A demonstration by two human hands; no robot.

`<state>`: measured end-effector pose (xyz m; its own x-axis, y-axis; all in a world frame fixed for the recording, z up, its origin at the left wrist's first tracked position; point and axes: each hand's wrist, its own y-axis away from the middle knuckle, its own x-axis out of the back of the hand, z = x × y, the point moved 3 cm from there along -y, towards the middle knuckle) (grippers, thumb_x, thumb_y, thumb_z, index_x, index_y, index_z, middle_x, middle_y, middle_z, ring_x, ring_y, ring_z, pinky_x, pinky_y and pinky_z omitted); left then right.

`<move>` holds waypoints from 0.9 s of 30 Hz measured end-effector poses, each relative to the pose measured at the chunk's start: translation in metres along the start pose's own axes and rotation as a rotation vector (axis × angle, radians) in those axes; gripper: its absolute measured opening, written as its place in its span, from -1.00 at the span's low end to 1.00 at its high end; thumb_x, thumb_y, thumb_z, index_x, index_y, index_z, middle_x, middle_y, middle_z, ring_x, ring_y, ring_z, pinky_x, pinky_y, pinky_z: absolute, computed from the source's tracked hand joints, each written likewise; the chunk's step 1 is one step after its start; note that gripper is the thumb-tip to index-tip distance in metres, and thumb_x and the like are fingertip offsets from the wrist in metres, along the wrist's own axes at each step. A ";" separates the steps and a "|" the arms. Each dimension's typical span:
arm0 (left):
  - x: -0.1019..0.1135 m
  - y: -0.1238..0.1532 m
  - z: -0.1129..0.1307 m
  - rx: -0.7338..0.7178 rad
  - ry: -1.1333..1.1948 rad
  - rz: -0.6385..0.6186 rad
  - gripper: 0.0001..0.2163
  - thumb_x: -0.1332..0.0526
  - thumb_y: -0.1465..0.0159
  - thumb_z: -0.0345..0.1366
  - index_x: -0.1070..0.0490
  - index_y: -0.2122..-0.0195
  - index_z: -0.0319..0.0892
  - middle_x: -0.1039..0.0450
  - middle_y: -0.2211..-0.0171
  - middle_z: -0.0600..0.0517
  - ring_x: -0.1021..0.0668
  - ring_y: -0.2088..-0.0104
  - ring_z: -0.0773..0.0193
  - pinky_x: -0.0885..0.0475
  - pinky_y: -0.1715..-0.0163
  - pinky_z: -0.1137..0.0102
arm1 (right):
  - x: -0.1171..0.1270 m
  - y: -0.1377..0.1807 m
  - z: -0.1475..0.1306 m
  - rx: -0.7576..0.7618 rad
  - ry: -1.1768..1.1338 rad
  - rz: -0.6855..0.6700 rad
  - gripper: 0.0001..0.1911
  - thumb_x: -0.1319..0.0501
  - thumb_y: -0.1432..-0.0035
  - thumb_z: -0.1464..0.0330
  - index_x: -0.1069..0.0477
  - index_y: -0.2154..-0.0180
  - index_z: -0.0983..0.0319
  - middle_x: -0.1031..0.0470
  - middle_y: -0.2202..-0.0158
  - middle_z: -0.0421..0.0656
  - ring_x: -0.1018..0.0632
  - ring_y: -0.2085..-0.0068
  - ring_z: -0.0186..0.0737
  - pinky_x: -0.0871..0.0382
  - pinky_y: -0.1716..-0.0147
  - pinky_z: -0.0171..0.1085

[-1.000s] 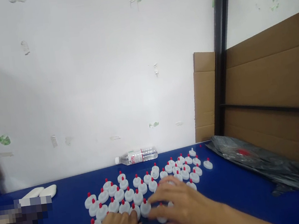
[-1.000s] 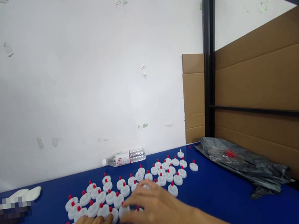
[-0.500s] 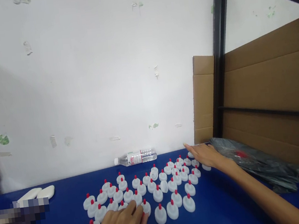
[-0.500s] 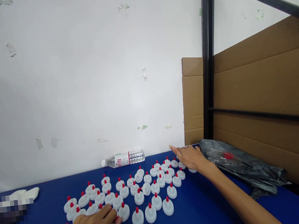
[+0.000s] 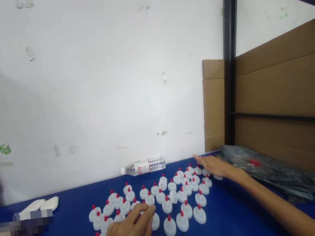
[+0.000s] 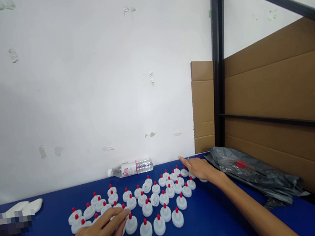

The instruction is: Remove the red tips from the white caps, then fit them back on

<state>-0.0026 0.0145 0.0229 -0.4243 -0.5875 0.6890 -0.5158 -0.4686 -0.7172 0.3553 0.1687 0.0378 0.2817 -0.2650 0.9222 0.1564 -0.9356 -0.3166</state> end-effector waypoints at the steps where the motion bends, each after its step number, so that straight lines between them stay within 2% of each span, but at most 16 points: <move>1: -0.001 0.002 -0.001 -0.001 -0.017 -0.006 -0.70 0.00 -0.49 -0.40 -0.43 -0.14 -0.09 -0.61 0.06 -0.06 -0.71 0.38 0.26 -0.61 0.46 0.47 | 0.004 0.000 -0.004 0.025 -0.003 0.036 -0.69 -0.19 -0.43 0.15 -0.48 0.02 0.25 -0.55 0.06 -0.10 -0.59 0.11 -0.17 -0.52 0.06 -0.07; 4: -0.003 0.003 -0.003 0.017 -0.058 -0.034 -0.60 0.03 -0.44 -0.49 -0.36 -0.23 -0.13 -0.57 0.08 -0.07 -0.62 0.55 0.36 -0.53 0.58 0.50 | 0.020 0.004 -0.022 0.117 -0.026 0.180 -0.60 -0.03 -0.50 0.12 -0.50 0.08 0.26 -0.58 0.10 -0.03 -0.59 0.05 -0.06 -0.44 -0.03 0.00; 6: -0.002 0.002 -0.003 0.027 -0.074 -0.036 -0.51 0.06 -0.38 -0.58 -0.34 -0.25 -0.10 -0.54 0.11 -0.05 -0.57 0.60 0.41 -0.42 0.67 0.56 | 0.029 0.012 -0.042 0.200 -0.056 0.275 -0.57 -0.03 -0.48 0.06 -0.49 0.07 0.24 -0.56 0.04 0.02 -0.59 0.03 0.00 -0.43 -0.01 -0.02; 9: -0.001 0.000 -0.003 0.004 -0.083 -0.017 -0.42 0.09 -0.29 -0.65 -0.33 -0.25 -0.07 -0.52 0.13 -0.03 -0.58 0.55 0.42 -0.31 0.71 0.61 | 0.032 0.034 -0.082 0.402 -0.106 0.334 -0.67 -0.08 -0.46 0.11 -0.43 0.03 0.21 -0.53 0.03 -0.01 -0.60 0.17 -0.14 -0.48 0.13 -0.16; 13: -0.002 0.001 -0.007 -0.027 -0.047 0.023 -0.54 0.04 -0.41 -0.58 -0.33 -0.24 -0.10 -0.56 0.09 -0.05 -0.56 0.58 0.44 -0.45 0.62 0.57 | 0.024 0.074 -0.138 0.809 -0.136 0.276 -0.84 -0.10 -0.45 0.32 -0.41 0.03 0.15 -0.55 0.00 -0.12 -0.58 0.02 -0.24 -0.45 0.05 -0.27; 14: -0.002 0.002 -0.007 -0.038 -0.033 0.051 -0.59 0.01 -0.44 -0.55 -0.33 -0.24 -0.11 -0.57 0.08 -0.06 -0.57 0.58 0.44 -0.49 0.58 0.57 | 0.023 0.084 -0.150 0.928 -0.136 0.297 -0.84 -0.09 -0.44 0.38 -0.39 0.01 0.18 -0.56 0.01 -0.10 -0.58 0.02 -0.22 -0.45 0.05 -0.24; 16: -0.001 0.003 -0.007 -0.071 -0.007 0.108 -0.64 -0.01 -0.48 -0.51 -0.36 -0.21 -0.12 -0.59 0.10 -0.05 -0.62 0.52 0.43 -0.52 0.53 0.58 | 0.021 0.097 -0.166 1.039 -0.152 0.312 -0.86 -0.10 -0.43 0.42 -0.36 0.02 0.22 -0.58 0.07 -0.12 -0.59 0.10 -0.22 -0.46 0.10 -0.24; 18: -0.001 0.004 -0.006 -0.093 0.036 0.124 -0.67 -0.02 -0.50 -0.50 -0.39 -0.19 -0.13 -0.60 0.12 -0.05 -0.65 0.44 0.40 -0.53 0.49 0.60 | 0.020 0.104 -0.174 1.072 -0.157 0.309 -0.87 -0.10 -0.43 0.43 -0.35 0.03 0.23 -0.59 0.09 -0.13 -0.58 0.15 -0.23 -0.45 0.16 -0.25; 23: -0.001 0.002 0.002 -0.090 0.229 0.044 -0.70 -0.06 -0.50 -0.47 -0.38 -0.21 -0.17 -0.59 0.17 -0.06 -0.65 0.38 0.38 -0.57 0.43 0.60 | 0.019 0.106 -0.176 1.098 -0.121 0.302 -0.85 -0.09 -0.42 0.43 -0.34 0.01 0.23 -0.59 0.07 -0.11 -0.58 0.17 -0.21 -0.42 0.20 -0.24; 27: 0.000 0.001 0.005 -0.097 0.232 0.052 -0.69 -0.05 -0.51 -0.47 -0.38 -0.21 -0.16 -0.61 0.15 -0.06 -0.68 0.34 0.35 -0.60 0.39 0.58 | 0.018 0.107 -0.175 1.110 -0.136 0.319 -0.88 -0.08 -0.44 0.41 -0.34 0.04 0.24 -0.59 0.08 -0.12 -0.58 0.19 -0.22 -0.41 0.21 -0.24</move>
<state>0.0002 0.0105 0.0218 -0.6061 -0.4367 0.6648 -0.5528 -0.3696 -0.7468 0.2119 0.0230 0.0594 0.5471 -0.3612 0.7551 0.7844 -0.0937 -0.6132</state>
